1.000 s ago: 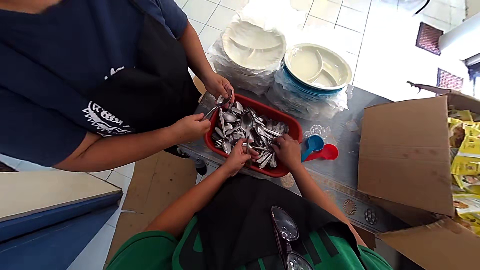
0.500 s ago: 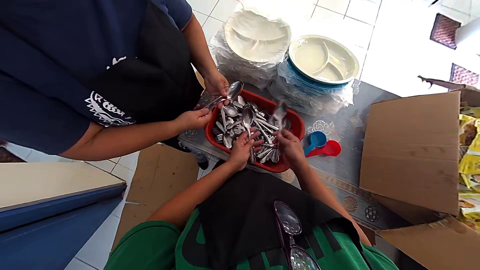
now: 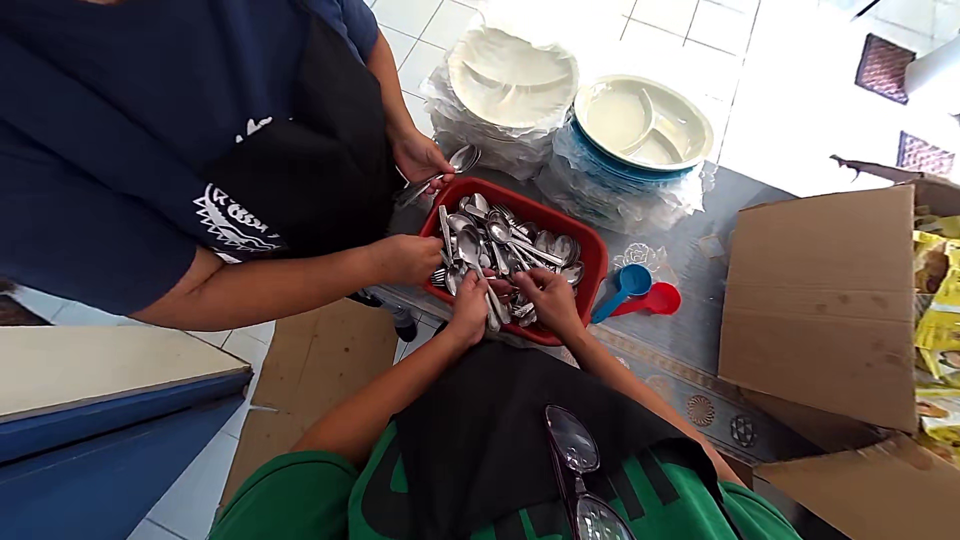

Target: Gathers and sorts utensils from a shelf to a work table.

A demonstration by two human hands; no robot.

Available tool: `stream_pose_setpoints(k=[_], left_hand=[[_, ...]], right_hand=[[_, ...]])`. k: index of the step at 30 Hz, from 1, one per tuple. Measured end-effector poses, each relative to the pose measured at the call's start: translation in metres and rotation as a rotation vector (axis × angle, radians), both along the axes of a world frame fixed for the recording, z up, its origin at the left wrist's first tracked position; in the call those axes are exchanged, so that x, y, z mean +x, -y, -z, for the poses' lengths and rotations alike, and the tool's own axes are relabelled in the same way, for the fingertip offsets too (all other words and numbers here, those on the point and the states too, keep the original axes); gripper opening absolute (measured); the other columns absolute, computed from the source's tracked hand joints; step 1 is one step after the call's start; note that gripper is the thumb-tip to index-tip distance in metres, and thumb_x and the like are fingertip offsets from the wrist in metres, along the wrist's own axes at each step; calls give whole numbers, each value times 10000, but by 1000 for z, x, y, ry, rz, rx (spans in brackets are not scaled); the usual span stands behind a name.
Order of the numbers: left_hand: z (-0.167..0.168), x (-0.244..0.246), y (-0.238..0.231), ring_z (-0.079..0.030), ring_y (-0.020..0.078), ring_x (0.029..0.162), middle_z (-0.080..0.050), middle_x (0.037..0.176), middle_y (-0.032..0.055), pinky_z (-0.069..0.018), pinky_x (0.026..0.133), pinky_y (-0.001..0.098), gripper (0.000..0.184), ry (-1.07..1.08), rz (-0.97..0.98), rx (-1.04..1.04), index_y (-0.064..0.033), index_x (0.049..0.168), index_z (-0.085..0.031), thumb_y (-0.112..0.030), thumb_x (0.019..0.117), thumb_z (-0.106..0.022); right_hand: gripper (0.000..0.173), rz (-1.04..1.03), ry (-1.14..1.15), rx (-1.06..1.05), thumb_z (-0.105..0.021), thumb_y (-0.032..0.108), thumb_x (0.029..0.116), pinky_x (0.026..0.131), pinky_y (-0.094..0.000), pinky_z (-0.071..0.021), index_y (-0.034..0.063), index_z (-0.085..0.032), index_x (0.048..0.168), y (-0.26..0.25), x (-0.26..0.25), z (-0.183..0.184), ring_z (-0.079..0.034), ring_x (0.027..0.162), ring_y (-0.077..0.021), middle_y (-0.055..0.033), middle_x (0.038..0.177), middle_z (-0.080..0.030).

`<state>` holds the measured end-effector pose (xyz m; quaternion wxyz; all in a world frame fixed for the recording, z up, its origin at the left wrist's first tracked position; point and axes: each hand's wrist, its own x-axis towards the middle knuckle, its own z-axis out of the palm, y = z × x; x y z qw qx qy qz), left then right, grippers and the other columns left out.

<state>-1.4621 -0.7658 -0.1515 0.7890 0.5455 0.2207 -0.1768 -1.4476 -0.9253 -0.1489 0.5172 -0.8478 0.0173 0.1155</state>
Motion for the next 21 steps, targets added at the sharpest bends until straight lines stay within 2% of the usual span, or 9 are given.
stream_pose_setpoints(k=[1, 3, 5, 8, 12, 16, 18, 21], left_hand=[[-3, -1, -3, -655, 142, 728, -624, 873, 64, -583, 722, 318, 267, -14, -22, 34, -7, 1278, -471, -110, 1133, -273], [-8, -5, -6, -486, 70, 558, -485, 733, -19, -462, 554, 215, 248, -36, -30, 63, -42, 1222, -491, -122, 1134, -273], [-9, -12, -9, -393, 38, 510, -431, 701, -46, -371, 493, 181, 271, -44, 22, 66, -30, 1220, -509, -113, 1130, -267], [-13, -16, -11, -375, 29, 497, -423, 684, -53, -345, 474, 171, 282, -52, 87, 71, -12, 1187, -525, -98, 1127, -263], [-10, -17, -15, -393, 38, 509, -431, 689, -47, -368, 495, 179, 270, -40, 70, 73, -23, 1159, -518, -106, 1129, -263], [-9, -18, -16, -411, 40, 519, -437, 708, -38, -391, 506, 180, 247, -39, 76, 63, -26, 1156, -502, -101, 1129, -268], [-9, -18, -14, -432, 47, 528, -445, 712, -35, -415, 523, 186, 244, -30, 84, 66, -27, 1153, -499, -104, 1130, -268], [-10, -17, -11, -542, 78, 595, -532, 759, 2, -504, 598, 223, 262, -22, 96, 86, 5, 1201, -495, -99, 1132, -265]], right_hand=[[255, -25, 85, -144, -615, 200, 1032, 847, -489, -557, -8, -722, 1133, 7, 10, 5, -688, 909, -274, -167, 1040, -712], [301, -66, 178, -397, -626, 196, 1024, 991, -615, -497, -5, -694, 1238, 22, 32, 22, -631, 1172, -425, -233, 1281, -656], [339, -97, 188, -551, -656, 180, 1005, 996, -680, -448, -1, -674, 1291, 31, 46, 38, -569, 1238, -500, -264, 1346, -617], [299, -140, 117, -640, -673, 170, 992, 990, -677, -450, -31, -688, 1212, 31, 48, 47, -576, 1209, -514, -299, 1236, -643], [316, -163, -73, -577, -678, 219, 1002, 996, -655, -463, -44, -687, 1176, 24, 41, 39, -618, 1165, -477, -284, 1191, -665], [289, -83, -159, -486, -581, 173, 1053, 956, -651, -487, -52, -625, 1229, 31, 38, 25, -655, 1090, -477, -295, 1124, -679], [288, -55, -169, -454, -565, 155, 1060, 953, -642, -490, -65, -606, 1241, 39, 33, 17, -657, 1072, -474, -298, 1113, -675], [279, 9, -186, -401, -572, 148, 1055, 956, -602, -494, -70, -605, 1225, 49, 20, 6, -664, 1041, -424, -277, 1080, -678]])
